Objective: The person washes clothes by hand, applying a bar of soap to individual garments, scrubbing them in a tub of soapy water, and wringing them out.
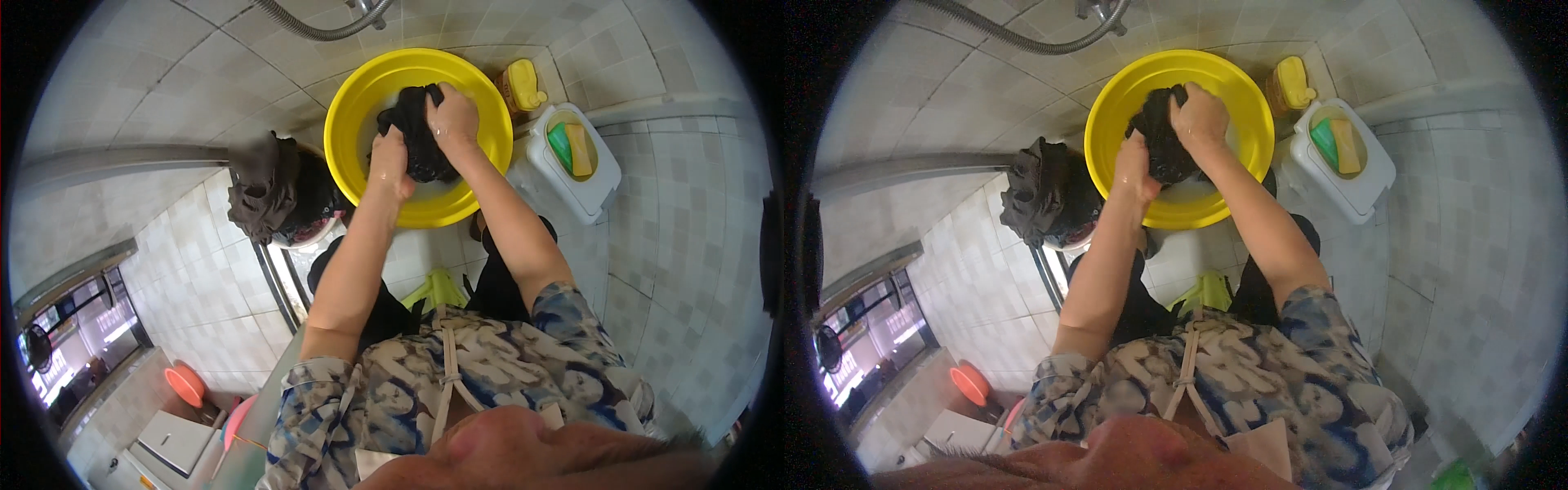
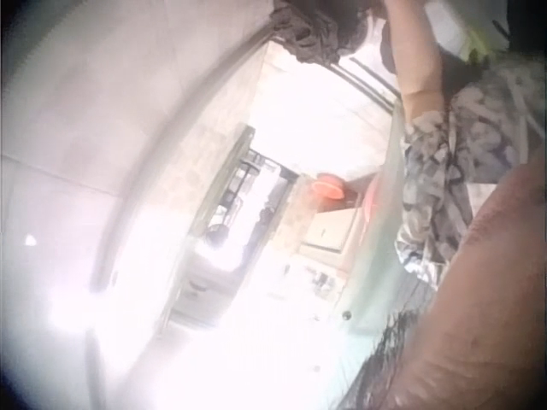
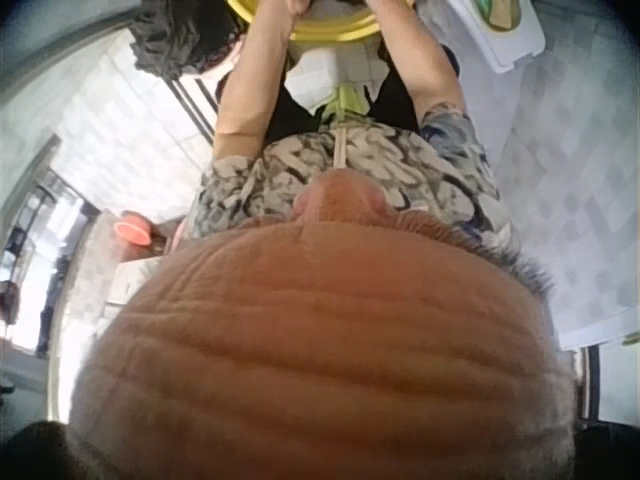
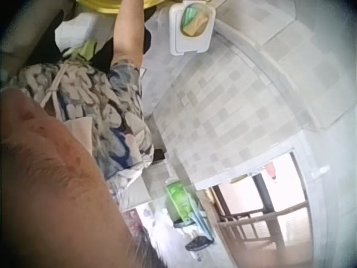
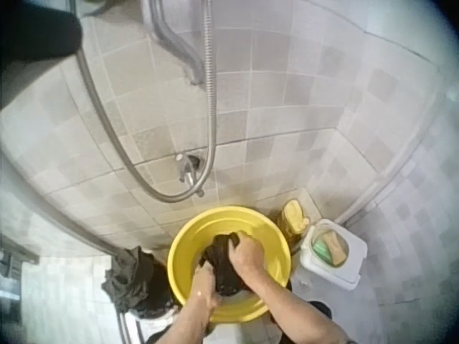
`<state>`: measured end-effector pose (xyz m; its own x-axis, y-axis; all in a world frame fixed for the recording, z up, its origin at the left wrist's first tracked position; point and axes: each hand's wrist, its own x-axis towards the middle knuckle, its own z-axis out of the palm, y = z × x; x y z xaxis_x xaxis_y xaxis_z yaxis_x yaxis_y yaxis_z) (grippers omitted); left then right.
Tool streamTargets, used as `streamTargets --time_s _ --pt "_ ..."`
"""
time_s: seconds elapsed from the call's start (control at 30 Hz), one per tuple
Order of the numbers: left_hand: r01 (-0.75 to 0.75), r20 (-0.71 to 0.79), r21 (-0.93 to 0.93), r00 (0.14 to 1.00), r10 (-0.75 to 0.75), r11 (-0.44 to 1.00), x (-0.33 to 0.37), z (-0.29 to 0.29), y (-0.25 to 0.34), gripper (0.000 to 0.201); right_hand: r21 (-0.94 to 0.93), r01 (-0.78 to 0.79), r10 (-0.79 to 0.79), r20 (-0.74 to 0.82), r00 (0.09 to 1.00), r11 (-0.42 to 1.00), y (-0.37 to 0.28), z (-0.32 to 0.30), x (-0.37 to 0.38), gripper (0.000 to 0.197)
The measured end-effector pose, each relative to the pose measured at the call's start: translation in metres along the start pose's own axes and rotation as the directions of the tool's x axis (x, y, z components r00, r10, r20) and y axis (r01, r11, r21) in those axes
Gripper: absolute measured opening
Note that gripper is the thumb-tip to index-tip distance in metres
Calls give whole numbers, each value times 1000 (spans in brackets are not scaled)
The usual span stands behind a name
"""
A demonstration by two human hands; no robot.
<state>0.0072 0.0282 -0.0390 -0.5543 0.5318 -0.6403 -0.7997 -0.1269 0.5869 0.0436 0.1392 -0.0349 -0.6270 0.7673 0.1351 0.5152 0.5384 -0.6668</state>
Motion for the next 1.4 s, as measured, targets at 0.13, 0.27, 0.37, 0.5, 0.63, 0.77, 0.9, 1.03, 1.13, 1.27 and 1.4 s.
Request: streamTargets --time_s 0.13,0.27,0.37,0.5,0.63,0.77,0.9,1.03,1.13,1.27,1.4 --pt "-93 3 -212 995 96 973 27 -56 9 38 285 211 -247 96 964 935 -51 8 -68 27" --pt "-80 2 -193 997 81 978 18 -61 10 35 235 327 -367 149 918 915 -53 11 -83 28" --pt "128 11 -67 992 -128 990 -7 -20 -4 37 -104 -37 50 123 991 994 6 23 -18 34" --pt "132 8 11 991 -132 991 21 -54 -7 49 -78 42 -32 120 992 996 26 39 -19 39" --pt "-41 -399 95 914 76 995 58 -66 -5 55 62 -70 62 116 991 996 44 42 2 42" --pt "-115 -596 231 768 234 966 71 -71 -38 62 -234 0 76 317 945 972 83 77 14 47" --pt "-80 -579 258 785 221 963 100 -64 -60 66 -339 116 85 522 848 934 132 113 22 59" --pt "-77 -530 503 759 377 861 119 -119 -73 71 -514 405 171 752 636 756 84 174 -37 49" --pt "-17 -534 659 693 484 752 111 -119 -81 65 -477 631 139 850 508 612 103 208 -55 35" --pt "1 -462 437 859 223 899 122 -57 -76 68 -527 658 -151 708 690 538 232 201 19 32" --pt "83 -545 227 837 55 970 128 -89 -73 72 -387 -138 374 641 670 912 179 201 21 31"
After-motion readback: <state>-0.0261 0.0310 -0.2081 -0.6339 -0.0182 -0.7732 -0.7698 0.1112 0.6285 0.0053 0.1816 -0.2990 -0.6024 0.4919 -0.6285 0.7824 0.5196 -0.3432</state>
